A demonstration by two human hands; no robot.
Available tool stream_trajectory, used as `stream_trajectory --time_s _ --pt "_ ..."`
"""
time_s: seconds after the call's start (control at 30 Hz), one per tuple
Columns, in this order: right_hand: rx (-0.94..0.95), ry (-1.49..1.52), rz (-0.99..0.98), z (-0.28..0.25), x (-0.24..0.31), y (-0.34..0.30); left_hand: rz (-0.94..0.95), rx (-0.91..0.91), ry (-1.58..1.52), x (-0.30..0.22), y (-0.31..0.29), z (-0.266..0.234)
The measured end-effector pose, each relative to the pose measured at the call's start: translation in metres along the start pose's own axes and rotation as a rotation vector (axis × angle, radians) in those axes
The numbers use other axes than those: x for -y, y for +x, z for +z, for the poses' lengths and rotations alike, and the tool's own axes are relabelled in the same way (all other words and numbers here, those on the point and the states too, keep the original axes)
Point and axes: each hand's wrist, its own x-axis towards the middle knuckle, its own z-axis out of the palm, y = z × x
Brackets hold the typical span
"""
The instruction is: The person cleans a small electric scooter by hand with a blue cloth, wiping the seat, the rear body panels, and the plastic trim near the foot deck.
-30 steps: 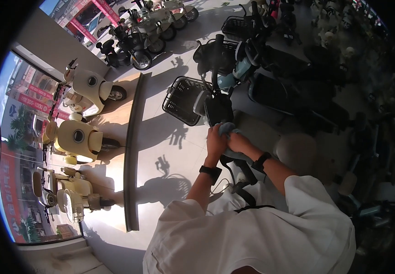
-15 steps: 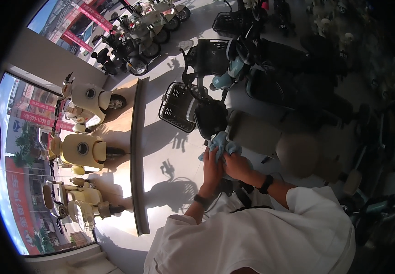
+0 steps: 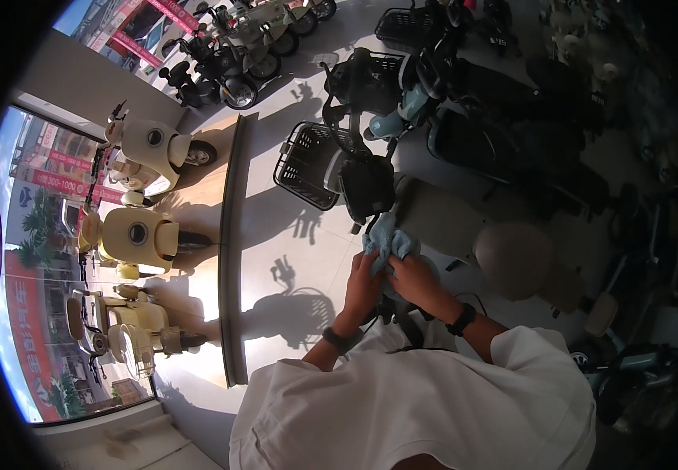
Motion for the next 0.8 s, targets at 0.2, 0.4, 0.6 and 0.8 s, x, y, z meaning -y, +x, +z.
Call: stream_trajectory --time_s 0.2,0.4,0.6,0.8 --pt "-0.235 0.192 -0.016 -0.010 0.019 0.006 0.174 0.116 -0.106 -0.018 0.030 -0.044" --pt "-0.608 0.247 0.068 -0.001 0.063 0.072 0.668 -0.088 0.078 -0.011 0.132 -0.062" --pt "-0.607 0.076 0.174 0.063 0.049 0.106 0.624 0.132 -0.036 0.055 0.151 -0.046" --pt "-0.563 0.022 0.401 0.067 0.097 0.090 0.664 0.275 -0.102 0.078 0.142 -0.066"
